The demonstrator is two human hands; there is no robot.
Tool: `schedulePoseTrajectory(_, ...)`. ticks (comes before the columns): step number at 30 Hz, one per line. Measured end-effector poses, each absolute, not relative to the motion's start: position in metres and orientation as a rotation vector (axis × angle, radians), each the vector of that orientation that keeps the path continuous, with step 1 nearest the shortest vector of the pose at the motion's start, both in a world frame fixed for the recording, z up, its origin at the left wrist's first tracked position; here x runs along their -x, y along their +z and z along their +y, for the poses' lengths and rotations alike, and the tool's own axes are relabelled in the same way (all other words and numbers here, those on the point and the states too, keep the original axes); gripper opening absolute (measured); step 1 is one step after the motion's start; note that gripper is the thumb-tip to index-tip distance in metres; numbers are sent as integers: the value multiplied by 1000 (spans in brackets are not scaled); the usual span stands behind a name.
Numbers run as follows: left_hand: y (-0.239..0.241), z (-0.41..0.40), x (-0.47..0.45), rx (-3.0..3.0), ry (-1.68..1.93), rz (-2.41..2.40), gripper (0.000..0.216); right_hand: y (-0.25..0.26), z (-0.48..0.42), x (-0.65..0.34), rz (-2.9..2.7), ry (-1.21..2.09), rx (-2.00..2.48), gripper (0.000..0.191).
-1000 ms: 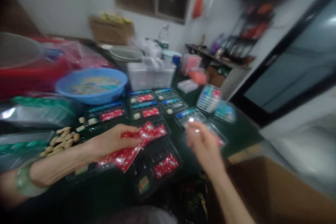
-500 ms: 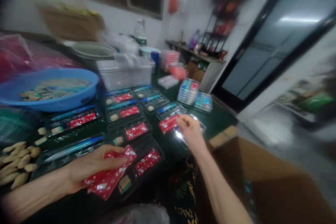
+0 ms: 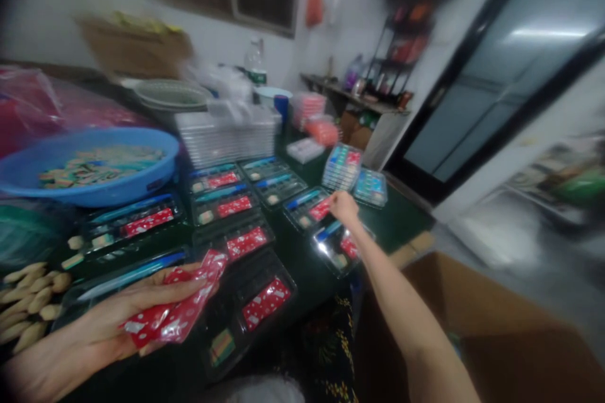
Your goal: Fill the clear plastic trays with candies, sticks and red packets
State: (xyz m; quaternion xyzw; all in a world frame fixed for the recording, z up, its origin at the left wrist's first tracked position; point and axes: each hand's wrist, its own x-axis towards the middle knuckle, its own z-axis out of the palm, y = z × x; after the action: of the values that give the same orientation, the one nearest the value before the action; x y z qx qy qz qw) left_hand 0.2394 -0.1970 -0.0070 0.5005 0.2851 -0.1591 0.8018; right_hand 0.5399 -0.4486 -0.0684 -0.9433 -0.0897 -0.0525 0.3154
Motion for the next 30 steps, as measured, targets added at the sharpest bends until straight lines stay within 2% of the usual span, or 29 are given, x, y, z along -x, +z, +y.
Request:
schedulePoseTrajectory(4,-5,-200,-243,-1056,-312,527,40,-61,-436,-514,-263,-270,2589,17)
schedulePoseTrajectory(7,-3,-203,-247,-1047,-283,512,34,-44,-417,-478,-387,-246,2548,17)
schedulePoseTrajectory(8,-1,-204,-248,-1052,-279,508,34,-35,-410,-462,-477,-155,2488,19)
schedulePoseTrajectory(12,1,-208,-253,-1116,-300,480,39,-4,-382,-393,-922,630,1853,32)
schedulePoseTrajectory(18,-7,-206,-247,-1168,-275,496,52,-1,-371,-365,-788,826,1568,30)
schedulePoseTrajectory(20,-10,-202,-243,-1177,-302,500,46,-7,-374,-386,-661,796,1512,31)
schedulePoseTrajectory(23,-10,-195,-238,-1123,-319,538,38,-16,-377,-438,-469,547,1657,35)
schedulePoseTrajectory(30,-1,-190,-237,-1034,-236,597,46,-41,-358,-551,-257,282,2091,32)
